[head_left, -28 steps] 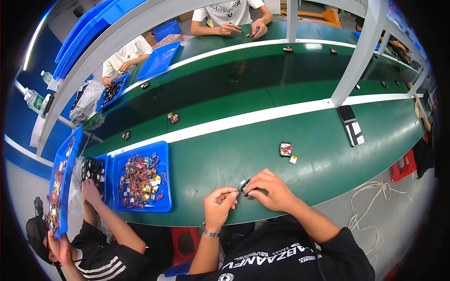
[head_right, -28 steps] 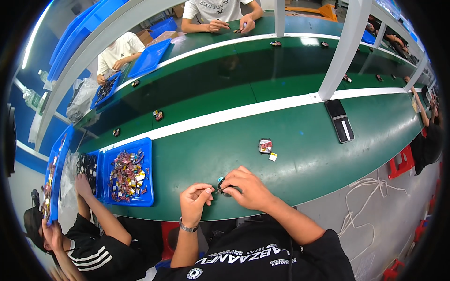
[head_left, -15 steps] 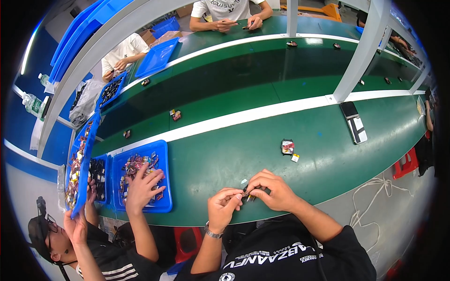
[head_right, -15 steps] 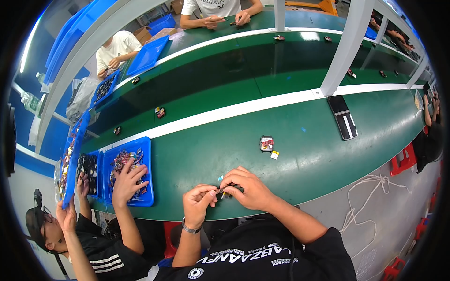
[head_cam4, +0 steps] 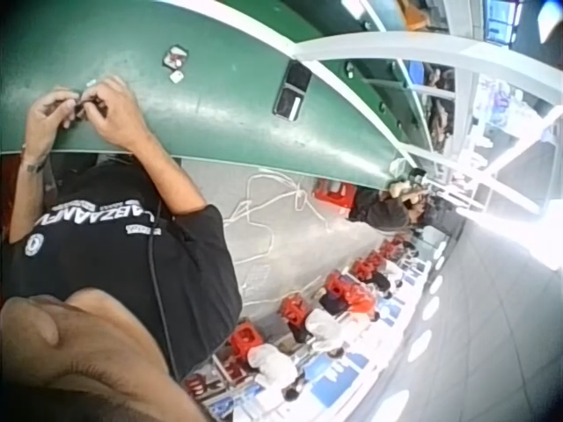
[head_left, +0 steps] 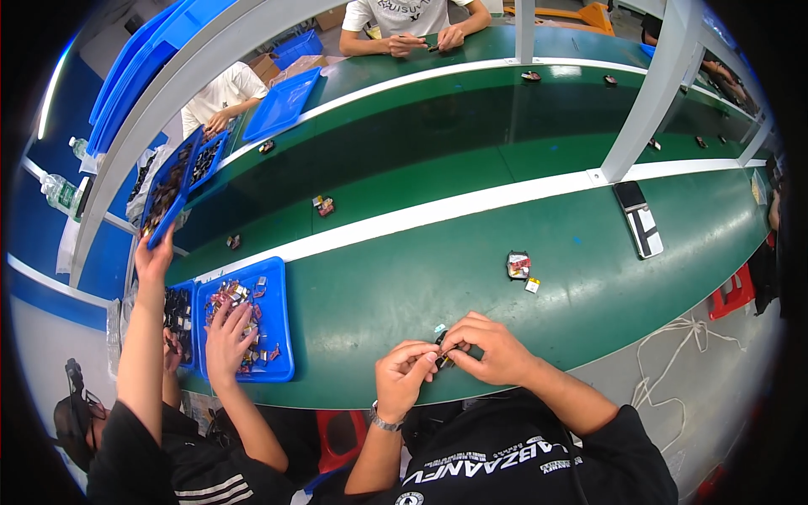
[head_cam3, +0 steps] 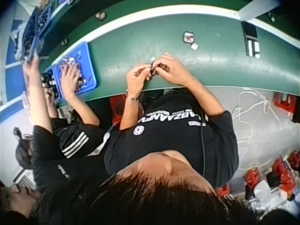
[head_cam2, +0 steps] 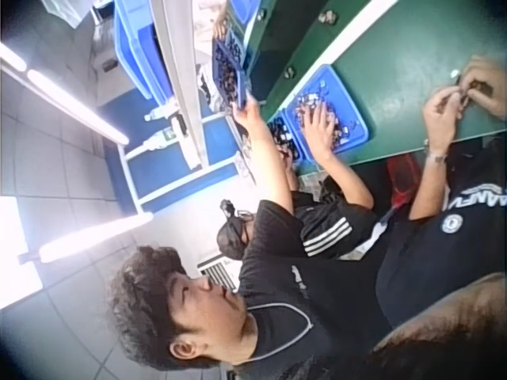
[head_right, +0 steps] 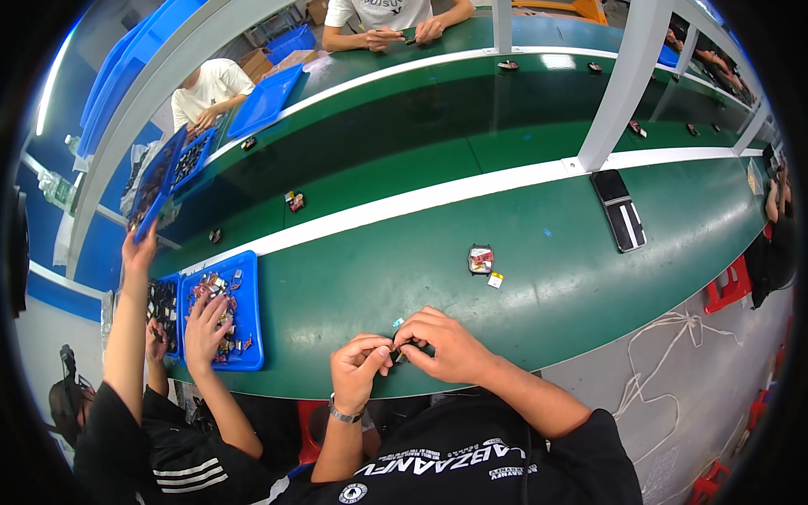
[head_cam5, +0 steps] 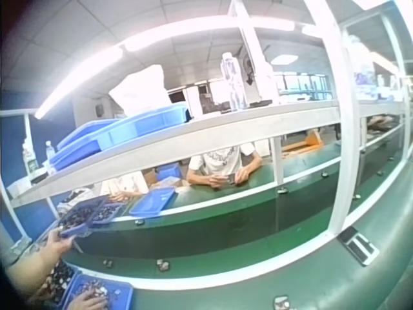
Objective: Assembling small plastic components on a manufacturing production line.
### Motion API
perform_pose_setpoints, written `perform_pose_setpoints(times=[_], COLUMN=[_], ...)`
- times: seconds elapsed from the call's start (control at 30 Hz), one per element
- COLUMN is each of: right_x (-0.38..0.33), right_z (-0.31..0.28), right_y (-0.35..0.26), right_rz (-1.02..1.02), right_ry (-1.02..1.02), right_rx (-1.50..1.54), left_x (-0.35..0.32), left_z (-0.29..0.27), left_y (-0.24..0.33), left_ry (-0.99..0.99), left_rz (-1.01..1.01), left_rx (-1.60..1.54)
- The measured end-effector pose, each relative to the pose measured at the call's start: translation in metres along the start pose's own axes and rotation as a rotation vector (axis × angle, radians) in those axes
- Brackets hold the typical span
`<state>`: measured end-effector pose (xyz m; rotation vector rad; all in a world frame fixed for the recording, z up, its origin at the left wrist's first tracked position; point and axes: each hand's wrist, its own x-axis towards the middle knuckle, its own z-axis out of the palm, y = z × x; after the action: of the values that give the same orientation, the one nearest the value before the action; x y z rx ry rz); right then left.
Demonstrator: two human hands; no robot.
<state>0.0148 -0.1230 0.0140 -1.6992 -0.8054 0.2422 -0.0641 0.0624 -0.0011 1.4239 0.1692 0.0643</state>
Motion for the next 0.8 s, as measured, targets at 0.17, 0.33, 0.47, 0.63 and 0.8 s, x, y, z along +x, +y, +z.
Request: perform_pose_setpoints(times=[0.17,0.33,0.47,0.63,0.8], right_x=[-0.0010,-0.0014,-0.0018,-0.0032,-0.0038], right_z=[0.0002,0.0012,0.0030,0.0010,0.0009], right_y=[0.0032,0.0020,0.0029,-0.0001,0.0002], right_rz=[-0.069,-0.040,-0.057,-0.002,0.018], right_ry=[0.022,0.017,0.026,0.003,0.003], right_rx=[-0.037,-0.030,-0.009,0.014,0.041], left_x=[-0.0006,0.0005,0.0003,0.0012,0.0004], left_z=[-0.0014,-0.0044,-0.0034,-0.0038,-0.0031], left_y=[0.0033,0.0031,0.0084,0.0069,0.0056], left_ry=[0.000,-0.031,-0.058,-0.053,-0.032], left_rz=[-0.020,-0.079,-0.092,-0.128,-0.110], left_rx=[0.003,0.046,0.067,0.040,0.022])
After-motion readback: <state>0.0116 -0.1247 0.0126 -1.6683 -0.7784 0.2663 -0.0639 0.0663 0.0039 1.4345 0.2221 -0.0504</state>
